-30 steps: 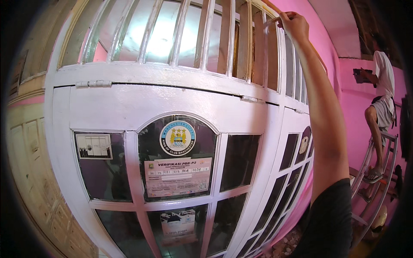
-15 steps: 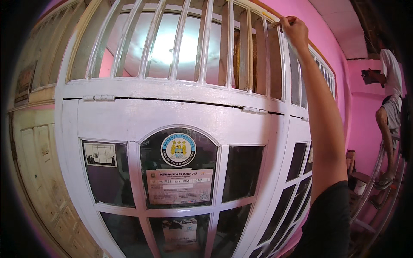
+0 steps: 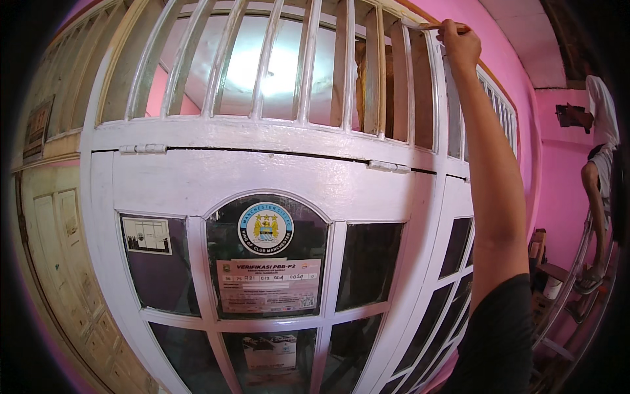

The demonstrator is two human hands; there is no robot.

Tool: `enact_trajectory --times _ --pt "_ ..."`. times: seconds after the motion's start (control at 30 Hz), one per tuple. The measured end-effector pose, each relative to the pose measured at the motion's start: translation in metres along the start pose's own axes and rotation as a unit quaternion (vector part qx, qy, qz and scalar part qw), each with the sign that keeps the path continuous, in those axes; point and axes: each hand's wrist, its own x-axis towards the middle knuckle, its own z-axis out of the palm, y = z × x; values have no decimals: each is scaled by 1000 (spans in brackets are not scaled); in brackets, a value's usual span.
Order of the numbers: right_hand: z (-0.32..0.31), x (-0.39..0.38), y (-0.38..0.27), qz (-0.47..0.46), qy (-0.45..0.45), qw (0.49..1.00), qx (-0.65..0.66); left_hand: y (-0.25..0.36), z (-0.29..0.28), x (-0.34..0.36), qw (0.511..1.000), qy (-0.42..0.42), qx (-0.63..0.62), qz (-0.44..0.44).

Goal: The person paints a white wooden door frame and overhead slats using a brush and a small container of white paint, repeatedly dipping the brush and applying paint to the wood.

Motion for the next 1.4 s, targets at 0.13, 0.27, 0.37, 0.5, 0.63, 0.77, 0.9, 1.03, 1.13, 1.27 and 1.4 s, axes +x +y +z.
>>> enact_trajectory --times 0.13,0.27,0.37,0.5,0.63,0.77,0.9,1.03,1.13,1.27,1.4 --pt "-1 5 -6 29 8 994 110 6 -2 3 999 -5 -42 -1" --pt "8 6 0 43 -22 983 174 21 -6 3 999 -2 -20 25" --pt "4 15 4 67 -30 993 93 4 -4 7 999 -4 -43 33" --pt "5 22 -5 26 -44 998 28 12 0 3 999 -17 -37 -7" --pt "2 23 -15 14 -51 995 -89 12 0 -3 994 -29 -98 -36" --pt "-10 28 -17 11 -83 988 -133 9 3 -5 997 -27 -65 12" --pt "0 21 -31 -53 -66 993 -85 -11 11 -3 998 -28 -48 16" --pt "-6 8 -50 -2 -61 994 -92 -15 14 -3 999 -26 -36 22" --pt "-8 0 -56 -7 -59 991 -116 -8 14 -6 998 -20 -15 49" --pt "-19 6 -44 -48 -160 970 -177 -23 12 -6 998 -36 3 45" --pt "-28 -9 -56 -35 -193 957 -214 -46 14 -8 983 -21 103 150"
